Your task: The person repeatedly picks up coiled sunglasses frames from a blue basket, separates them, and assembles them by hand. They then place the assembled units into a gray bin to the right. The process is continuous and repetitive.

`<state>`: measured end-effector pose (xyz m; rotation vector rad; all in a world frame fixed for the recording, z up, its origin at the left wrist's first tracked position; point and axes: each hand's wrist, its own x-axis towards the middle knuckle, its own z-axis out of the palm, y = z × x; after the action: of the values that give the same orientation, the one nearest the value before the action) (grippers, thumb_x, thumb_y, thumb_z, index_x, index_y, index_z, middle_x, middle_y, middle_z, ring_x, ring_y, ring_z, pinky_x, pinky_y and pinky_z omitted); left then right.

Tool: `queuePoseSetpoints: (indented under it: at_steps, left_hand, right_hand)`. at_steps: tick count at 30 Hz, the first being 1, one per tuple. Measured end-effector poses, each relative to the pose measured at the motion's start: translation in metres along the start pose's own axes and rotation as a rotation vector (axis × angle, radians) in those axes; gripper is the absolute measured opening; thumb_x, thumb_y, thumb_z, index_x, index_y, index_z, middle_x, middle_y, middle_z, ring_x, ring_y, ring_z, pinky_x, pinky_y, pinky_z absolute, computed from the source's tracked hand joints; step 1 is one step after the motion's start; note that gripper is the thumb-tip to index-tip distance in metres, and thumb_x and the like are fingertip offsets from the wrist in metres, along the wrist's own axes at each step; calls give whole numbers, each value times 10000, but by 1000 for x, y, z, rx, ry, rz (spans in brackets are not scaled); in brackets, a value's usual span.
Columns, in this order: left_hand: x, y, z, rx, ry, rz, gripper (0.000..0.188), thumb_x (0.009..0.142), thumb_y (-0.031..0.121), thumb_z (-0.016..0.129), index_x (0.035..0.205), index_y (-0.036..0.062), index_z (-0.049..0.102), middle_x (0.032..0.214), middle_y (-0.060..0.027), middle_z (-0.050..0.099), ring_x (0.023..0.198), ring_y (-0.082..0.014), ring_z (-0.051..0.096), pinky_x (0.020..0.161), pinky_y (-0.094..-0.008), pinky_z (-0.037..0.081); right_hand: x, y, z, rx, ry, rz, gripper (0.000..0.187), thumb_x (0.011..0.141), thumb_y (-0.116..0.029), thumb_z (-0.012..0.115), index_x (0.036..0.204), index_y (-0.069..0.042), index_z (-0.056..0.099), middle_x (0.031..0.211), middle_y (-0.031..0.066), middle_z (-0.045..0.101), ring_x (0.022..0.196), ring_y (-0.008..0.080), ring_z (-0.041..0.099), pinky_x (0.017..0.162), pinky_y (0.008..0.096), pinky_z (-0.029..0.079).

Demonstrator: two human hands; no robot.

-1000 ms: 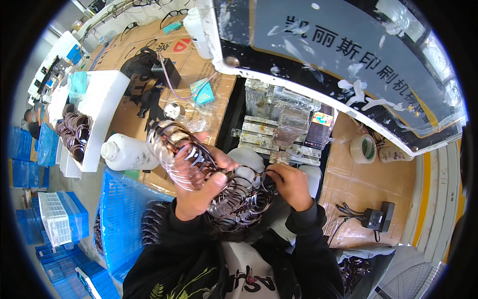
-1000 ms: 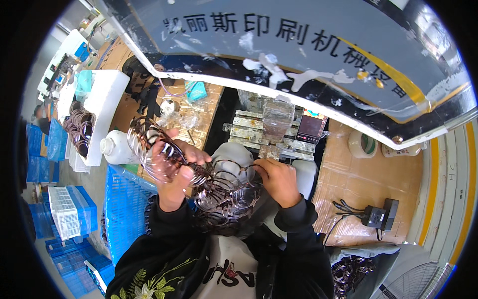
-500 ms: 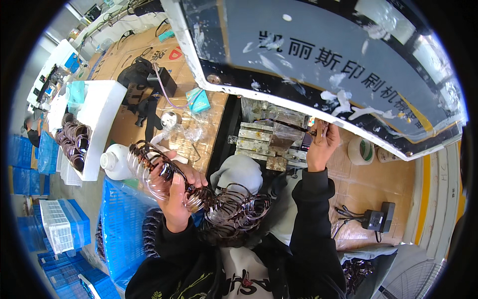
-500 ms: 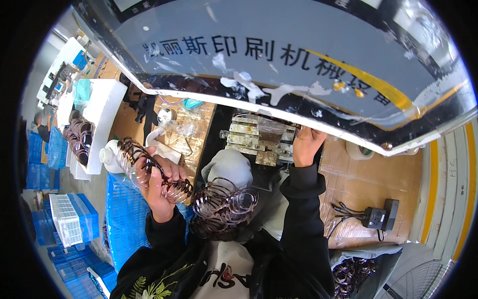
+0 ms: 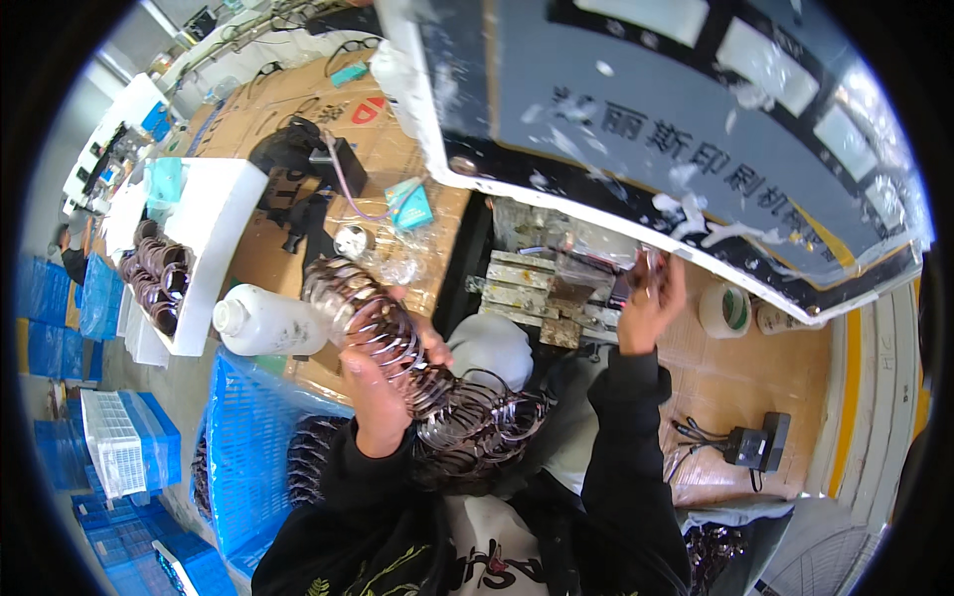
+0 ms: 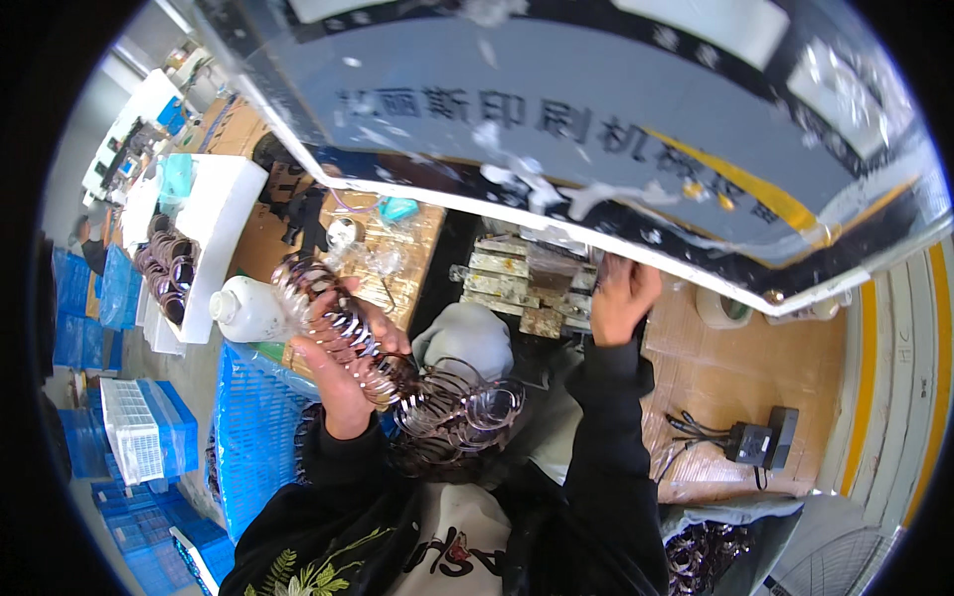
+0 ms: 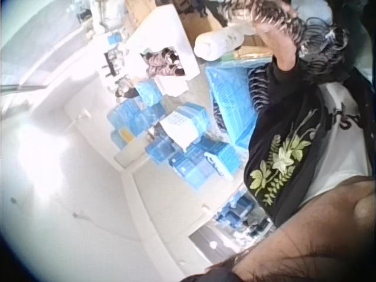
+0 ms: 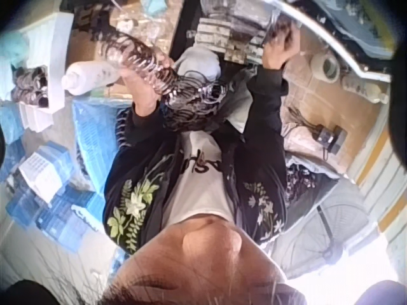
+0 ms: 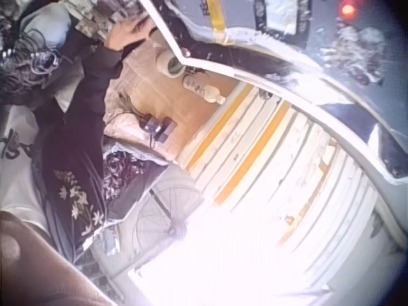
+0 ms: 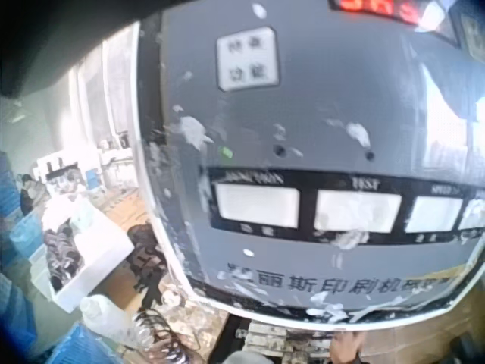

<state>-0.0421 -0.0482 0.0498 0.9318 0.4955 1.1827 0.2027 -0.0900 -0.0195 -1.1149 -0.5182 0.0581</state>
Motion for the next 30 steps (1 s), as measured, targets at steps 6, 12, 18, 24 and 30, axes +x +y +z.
queuePoseSetpoints:
  at_steps: [6, 12, 18, 24, 30]
  left_hand:
    - [5, 2, 16, -79, -46, -207, 993, 730, 812, 229, 1210, -35, 421, 757, -97, 549, 632, -210, 553, 579, -352, 484]
    - [7, 1, 30, -79, -75, -205, 998, 708, 822, 285, 1217, -27, 415, 784, -96, 545, 674, -203, 559, 620, -351, 493]
    - [6, -11, 29, -73, -399, 23, 982, 640, 156, 832, 1359, 21, 176, 994, -90, 517, 906, -168, 552, 796, -308, 470]
    - [1, -1, 18, 154, -195, 85, 737, 710, -59, 665, 1310, 22, 243, 946, -106, 526, 856, -168, 569, 783, -311, 485]
    - [7, 14, 0, 141, -2, 141, 711, 747, 149, 703, 1306, 14, 286, 909, -71, 523, 795, -180, 556, 701, -367, 510]
  right_hand:
    - [-53, -57, -7, -148, -283, -440, 161, 808, -132, 513, 716, -2, 531, 643, 84, 509, 569, 176, 506, 539, 273, 419]
    - [-87, -72, 6, -491, -346, -496, 437, 599, 112, 519, 1003, -20, 621, 758, 129, 610, 570, 235, 585, 511, 296, 465]
    - [-99, -85, 19, -430, -544, -442, 303, 696, 133, 574, 966, -2, 593, 682, 156, 582, 514, 252, 560, 485, 291, 446]
    - [-88, -102, 8, -574, -762, -124, 255, 731, 70, 625, 968, -22, 642, 897, 128, 606, 580, 191, 548, 511, 268, 426]
    - [-85, -87, -23, -732, -1060, -294, 206, 654, -28, 646, 852, -88, 638, 840, 21, 616, 623, 190, 591, 520, 294, 465]
